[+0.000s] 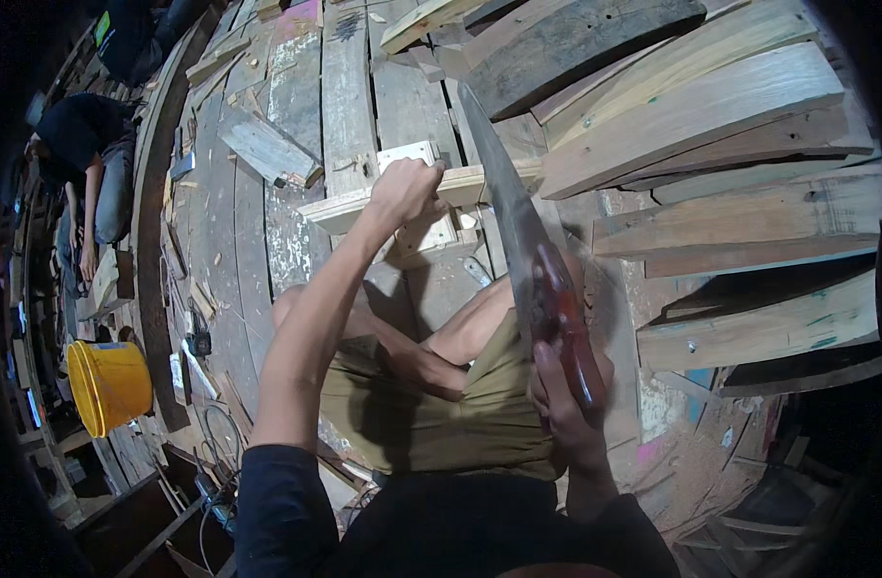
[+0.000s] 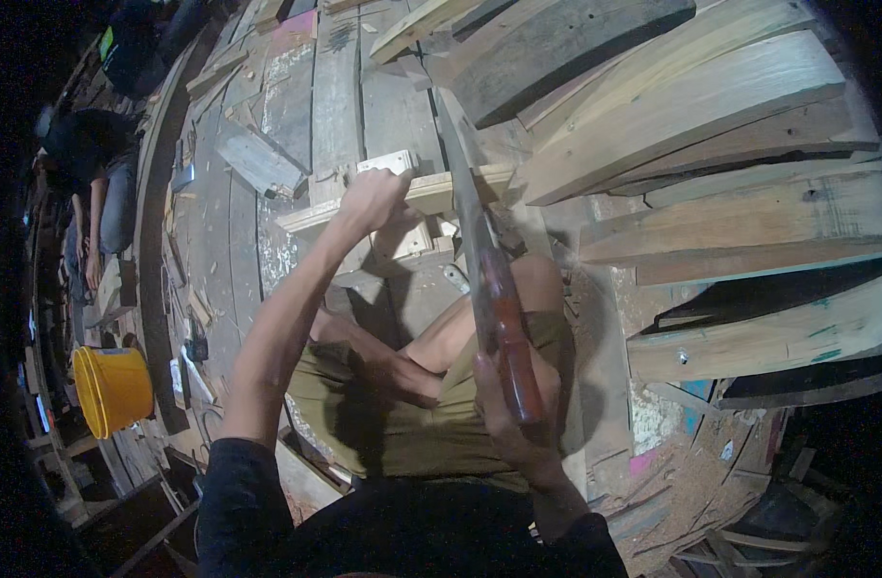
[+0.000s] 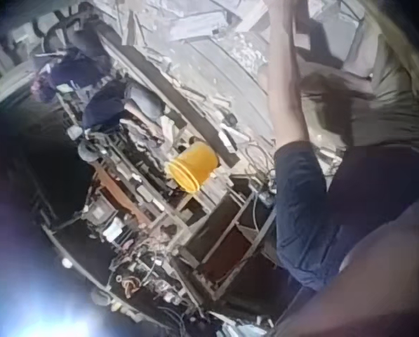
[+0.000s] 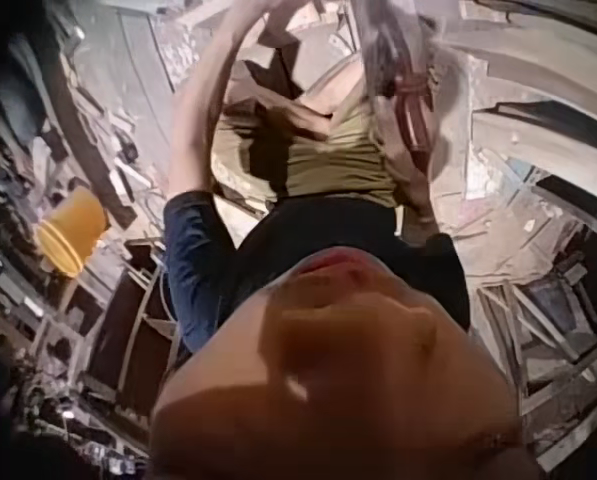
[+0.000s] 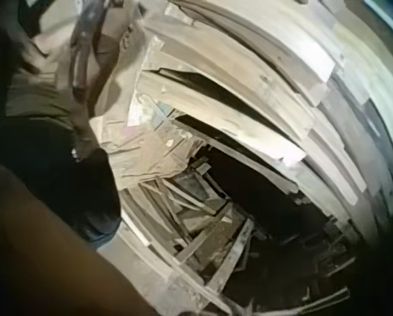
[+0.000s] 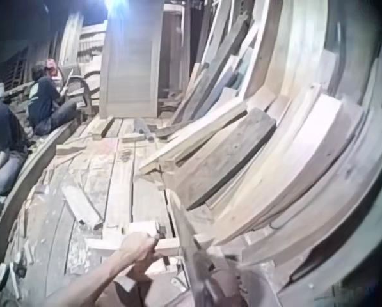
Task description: Cutting a small piece of wood with a hand saw while sitting cross-legged on the workshop floor.
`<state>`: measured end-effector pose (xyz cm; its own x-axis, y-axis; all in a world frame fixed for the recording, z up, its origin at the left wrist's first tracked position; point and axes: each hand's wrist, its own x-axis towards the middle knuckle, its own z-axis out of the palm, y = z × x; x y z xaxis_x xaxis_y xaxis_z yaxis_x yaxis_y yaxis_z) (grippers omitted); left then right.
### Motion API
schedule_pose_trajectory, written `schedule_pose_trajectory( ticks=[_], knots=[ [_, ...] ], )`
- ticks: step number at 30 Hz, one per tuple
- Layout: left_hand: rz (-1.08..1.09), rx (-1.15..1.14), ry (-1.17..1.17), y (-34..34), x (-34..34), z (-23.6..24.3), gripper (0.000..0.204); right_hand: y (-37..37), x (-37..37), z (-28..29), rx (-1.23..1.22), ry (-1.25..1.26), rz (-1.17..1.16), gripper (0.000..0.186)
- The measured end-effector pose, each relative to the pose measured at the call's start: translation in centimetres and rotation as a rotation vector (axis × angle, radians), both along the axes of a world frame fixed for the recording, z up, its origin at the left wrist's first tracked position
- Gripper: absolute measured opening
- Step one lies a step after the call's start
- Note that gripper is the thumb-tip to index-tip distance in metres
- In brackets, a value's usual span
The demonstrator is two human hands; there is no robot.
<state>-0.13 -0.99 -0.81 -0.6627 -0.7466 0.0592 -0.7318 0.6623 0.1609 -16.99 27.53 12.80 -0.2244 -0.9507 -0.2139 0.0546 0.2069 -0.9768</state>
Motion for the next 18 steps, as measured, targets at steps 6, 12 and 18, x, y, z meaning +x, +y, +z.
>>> schedule_pose_trajectory(
  ticks=[6,12,18],
  knots=[
    [-0.078,-0.032,0.011,2.6,0.2,0.7,0.026,-2.9,-0.3,-1.1,0.005,-0.216,-0.067,0.007],
    [-0.055,0.015,-0.015,1.6,-0.7,0.7,0.027,-8.6,-0.6,-1.9,-0.020,-0.121,0.003,0.004],
    [-0.030,0.040,-0.063,0.1,0.2,0.6,0.041,1.2,-0.5,1.9,0.072,-0.124,-0.082,0.012]
  ],
)
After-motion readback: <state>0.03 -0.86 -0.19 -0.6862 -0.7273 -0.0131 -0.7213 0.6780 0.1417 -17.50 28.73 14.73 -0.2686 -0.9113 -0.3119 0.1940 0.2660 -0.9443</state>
